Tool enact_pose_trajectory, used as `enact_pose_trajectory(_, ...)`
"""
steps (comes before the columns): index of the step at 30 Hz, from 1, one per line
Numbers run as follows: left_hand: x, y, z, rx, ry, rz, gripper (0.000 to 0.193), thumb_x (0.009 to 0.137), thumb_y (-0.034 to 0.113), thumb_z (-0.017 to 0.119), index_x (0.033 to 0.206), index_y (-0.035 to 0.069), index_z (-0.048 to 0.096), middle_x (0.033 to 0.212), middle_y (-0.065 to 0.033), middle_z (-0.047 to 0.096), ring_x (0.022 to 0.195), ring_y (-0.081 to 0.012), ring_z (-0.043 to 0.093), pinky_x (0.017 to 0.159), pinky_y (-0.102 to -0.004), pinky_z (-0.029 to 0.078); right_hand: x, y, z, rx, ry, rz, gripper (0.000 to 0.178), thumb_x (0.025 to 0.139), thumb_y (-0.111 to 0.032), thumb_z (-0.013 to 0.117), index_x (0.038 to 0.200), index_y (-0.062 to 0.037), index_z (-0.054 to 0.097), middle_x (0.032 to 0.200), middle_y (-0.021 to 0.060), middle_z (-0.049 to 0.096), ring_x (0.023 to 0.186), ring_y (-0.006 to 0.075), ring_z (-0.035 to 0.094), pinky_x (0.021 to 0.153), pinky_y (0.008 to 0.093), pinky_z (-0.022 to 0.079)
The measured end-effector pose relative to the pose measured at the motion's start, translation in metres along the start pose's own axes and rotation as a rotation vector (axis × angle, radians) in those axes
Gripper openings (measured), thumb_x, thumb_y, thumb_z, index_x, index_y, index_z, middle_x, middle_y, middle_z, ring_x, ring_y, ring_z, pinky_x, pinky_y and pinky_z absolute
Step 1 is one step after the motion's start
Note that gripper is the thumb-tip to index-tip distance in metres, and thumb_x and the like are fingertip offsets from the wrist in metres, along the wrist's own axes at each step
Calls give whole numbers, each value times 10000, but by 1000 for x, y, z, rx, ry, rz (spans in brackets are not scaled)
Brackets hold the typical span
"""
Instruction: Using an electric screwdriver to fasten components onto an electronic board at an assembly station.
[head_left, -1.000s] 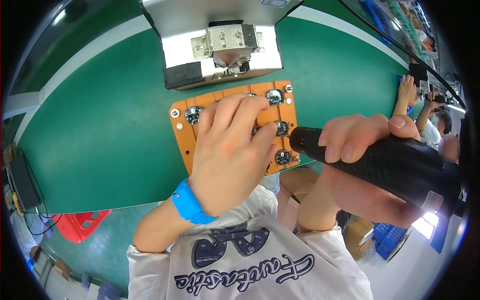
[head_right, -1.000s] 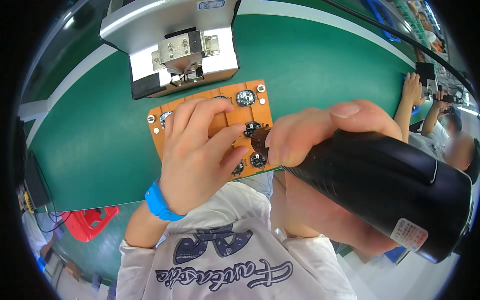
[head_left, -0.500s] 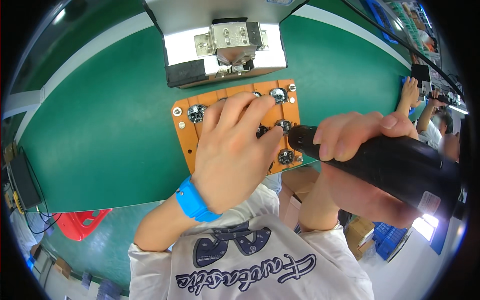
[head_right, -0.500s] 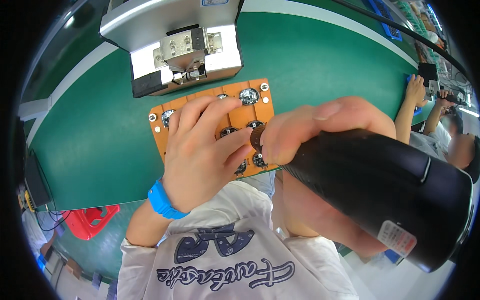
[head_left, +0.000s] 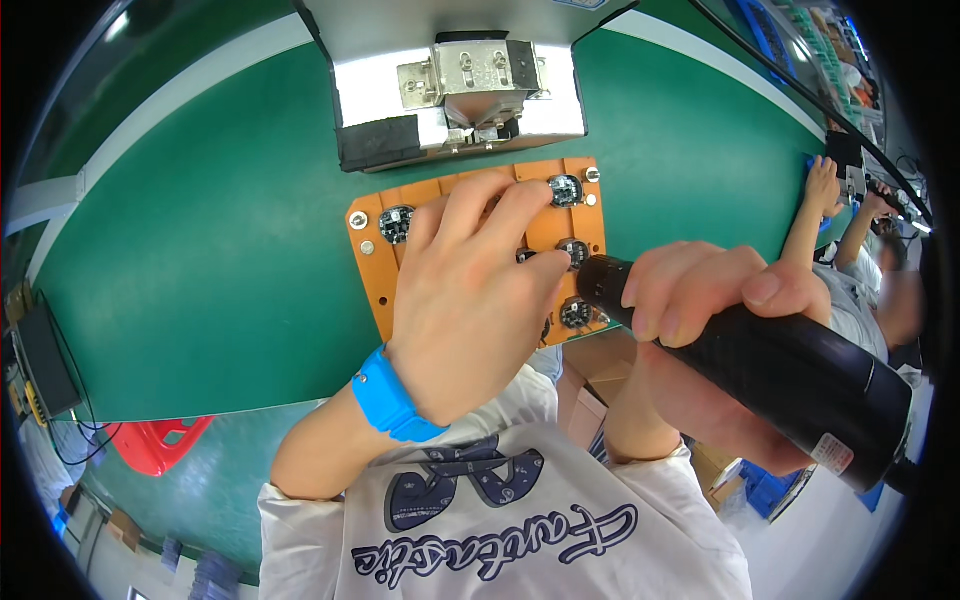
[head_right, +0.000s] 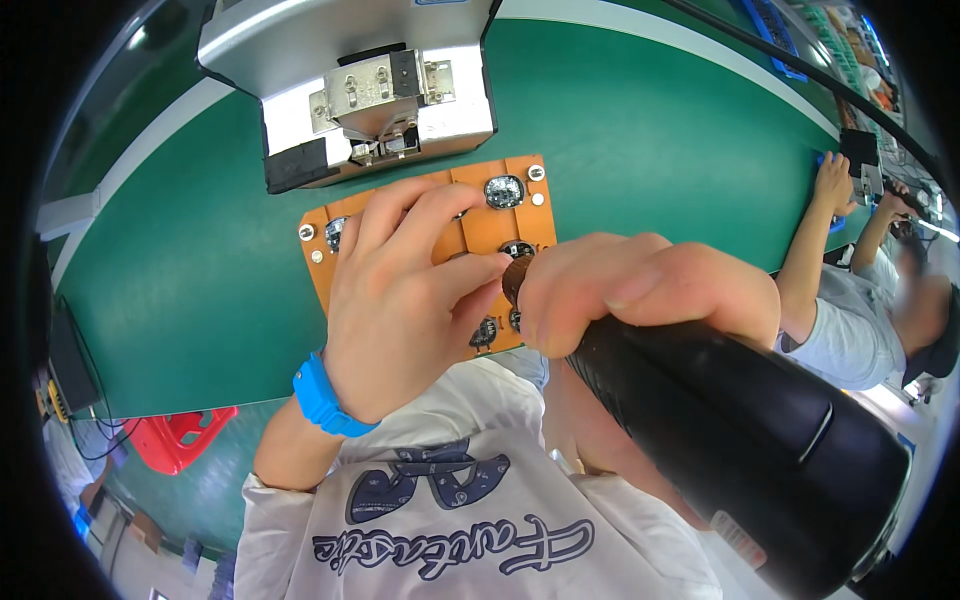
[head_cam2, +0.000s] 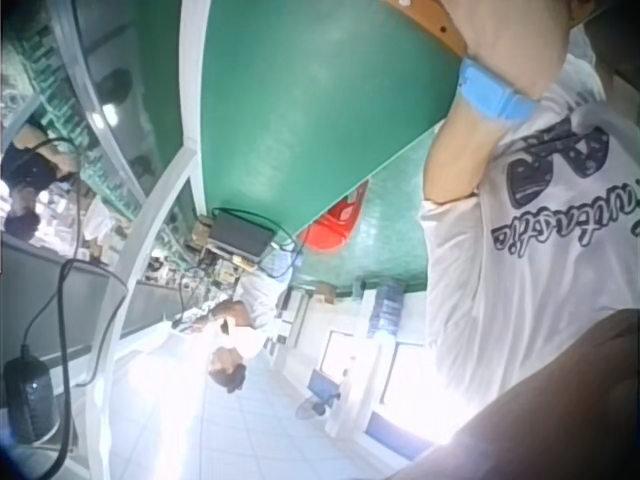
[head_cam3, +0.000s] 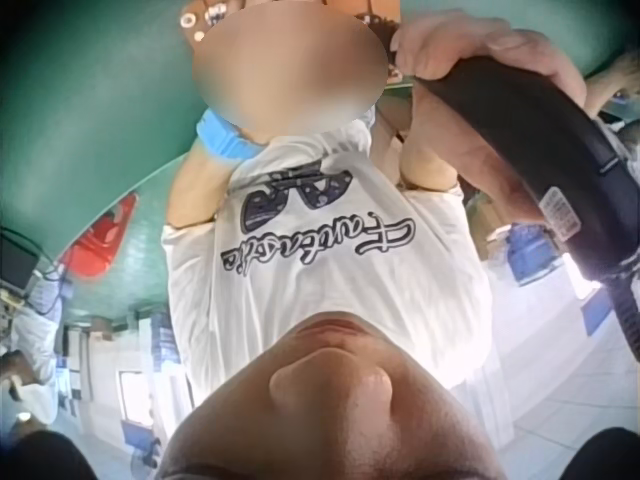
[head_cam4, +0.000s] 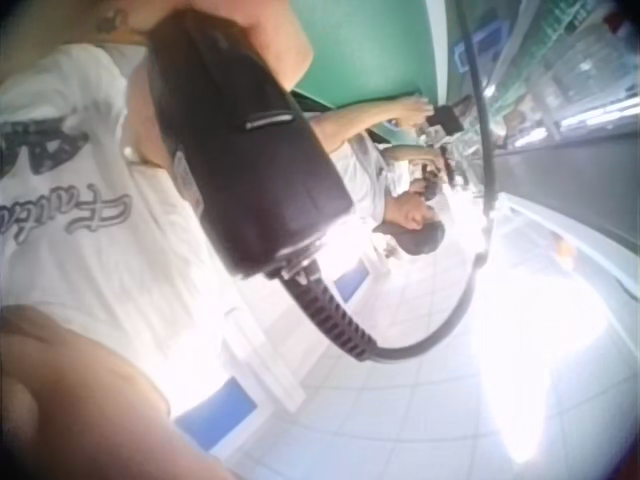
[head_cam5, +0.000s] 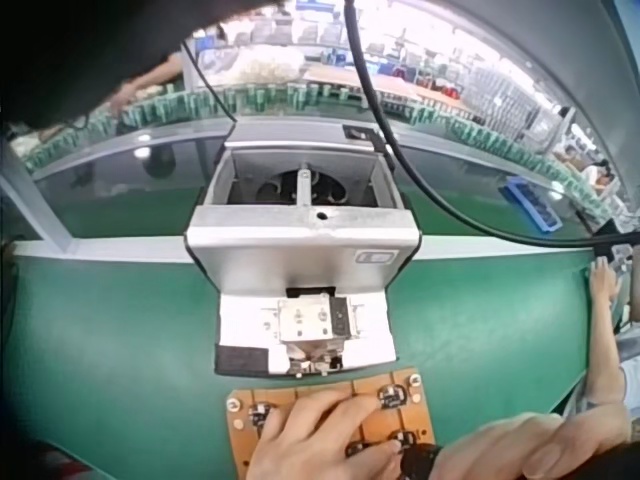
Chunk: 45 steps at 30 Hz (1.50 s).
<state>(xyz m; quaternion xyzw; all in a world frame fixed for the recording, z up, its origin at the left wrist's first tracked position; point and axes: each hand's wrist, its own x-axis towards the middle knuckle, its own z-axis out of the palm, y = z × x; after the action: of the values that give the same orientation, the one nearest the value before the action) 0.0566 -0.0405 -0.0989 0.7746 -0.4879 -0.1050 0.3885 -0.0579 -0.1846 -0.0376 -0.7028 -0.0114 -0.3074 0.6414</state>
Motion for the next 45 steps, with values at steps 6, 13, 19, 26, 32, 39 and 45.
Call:
enact_pose_trajectory(6,-2,1,-3,19,59,17,225,725,91,874,946,132,866,1302,-60,680,1282,-322,577,991,-459,473,-6,5,0,18,53,-12,942,864,-847,665,1290,-20,523,844,150,641,629,283,621,641,456,521)
enact_pose_trajectory(13,-4,-1,-7,75,23,80,259,769,145,872,1028,148,854,1342,-70,643,1297,-311,566,1031,-476,466,53,-40,-17,129,-198,-124,967,871,-832,604,1392,-19,554,885,89,631,693,256,619,697,433,507)
enact_pose_trajectory(19,-24,4,-17,-1,154,72,354,758,126,874,1106,163,820,1347,-89,654,1258,-328,599,1042,-483,471,134,-11,-5,121,-494,-199,1031,857,-826,571,1502,-24,510,1061,96,605,895,277,594,871,477,466)
enact_pose_trajectory(26,-90,-24,-34,-147,356,-14,372,738,31,832,1108,40,791,1204,-119,712,1091,-333,650,944,-439,530,123,5,9,199,-503,-164,1061,849,-845,561,1531,-35,489,1081,101,601,919,276,590,884,490,460)
enact_pose_trajectory(32,-115,-38,-44,-186,246,-129,477,716,103,880,1173,52,754,1312,-135,645,1192,-368,600,1004,-479,501,77,-15,22,240,-388,-41,1061,857,-872,531,1527,-50,484,1001,97,606,836,254,600,803,475,472)
enact_pose_trajectory(39,-116,-33,-30,-92,176,-85,482,650,183,957,1100,158,786,1380,-107,585,1279,-366,540,1065,-492,437,3,-16,49,162,-275,-85,786,975,-687,624,1445,-71,488,849,94,625,616,234,601,581,417,510)
enact_pose_trajectory(45,-117,-39,-22,-59,258,-24,381,639,136,966,986,159,810,1334,-96,629,1215,-345,588,1024,-459,458,-18,-21,71,106,-154,-5,490,1052,-485,554,1362,-108,509,854,138,649,642,297,644,602,443,539)
